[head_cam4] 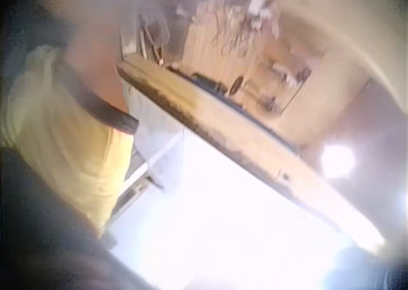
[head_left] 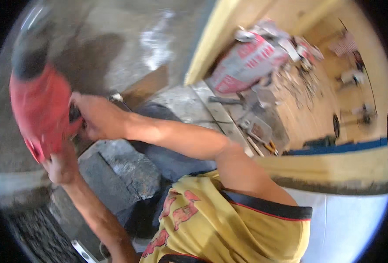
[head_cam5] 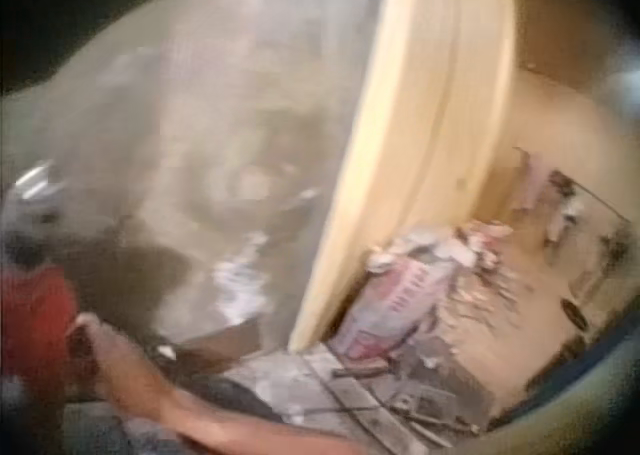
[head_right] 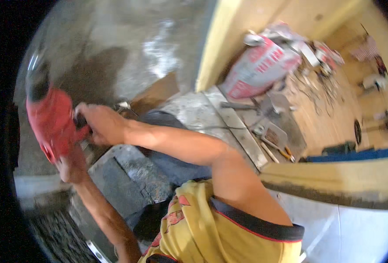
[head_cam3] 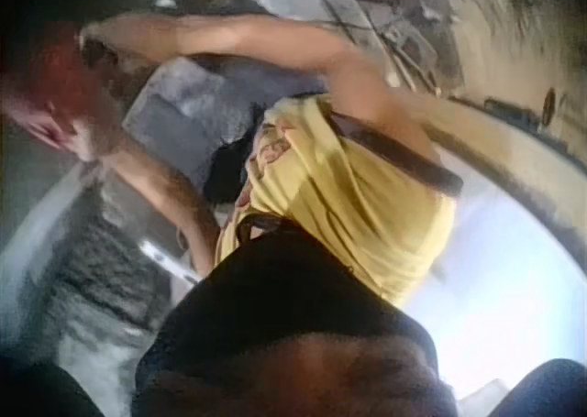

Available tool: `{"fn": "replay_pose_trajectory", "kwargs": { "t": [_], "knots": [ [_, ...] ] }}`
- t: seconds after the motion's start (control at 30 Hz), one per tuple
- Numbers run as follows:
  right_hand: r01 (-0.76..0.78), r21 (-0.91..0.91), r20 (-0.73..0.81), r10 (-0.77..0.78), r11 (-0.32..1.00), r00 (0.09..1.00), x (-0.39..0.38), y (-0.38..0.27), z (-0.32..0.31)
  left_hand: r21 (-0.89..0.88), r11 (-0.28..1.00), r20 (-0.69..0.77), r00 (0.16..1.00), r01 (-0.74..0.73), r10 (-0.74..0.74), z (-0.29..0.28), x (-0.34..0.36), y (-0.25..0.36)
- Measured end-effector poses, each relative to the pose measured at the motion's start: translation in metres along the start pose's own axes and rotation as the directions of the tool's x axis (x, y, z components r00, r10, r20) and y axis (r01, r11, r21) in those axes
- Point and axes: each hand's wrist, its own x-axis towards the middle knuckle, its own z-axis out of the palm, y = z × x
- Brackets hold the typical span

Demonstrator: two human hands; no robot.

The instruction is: The person holds a wooden plank against a concrete wall, drills holes into the plank and wall using a power drill, checks the alignment with a spirit level, and retrieves screws from a container.

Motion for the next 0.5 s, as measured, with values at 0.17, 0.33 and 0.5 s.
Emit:
{"fn": "replay_pose_trajectory", "kwargs": {
  "t": [0.17,0.33,0.5],
  "knots": [
    [-0.327,-0.142,-0.519,0.211,0.934,0.828,-0.048,-0.005,-0.127,0.269,0.936,0.603,0.797,-0.228,0.020,0.171,0.043,-0.004],
    [-0.633,-0.111,-0.895,0.200,0.766,0.400,-0.154,-0.012,-0.235,0.434,0.889,0.613,0.772,-0.148,-0.171,0.095,0.006,-0.062],
    [-0.877,-0.031,-0.993,0.088,0.479,0.083,-0.272,0.038,-0.303,0.623,0.749,0.308,0.809,0.226,-0.501,0.001,-0.090,-0.124]
  ]
}}
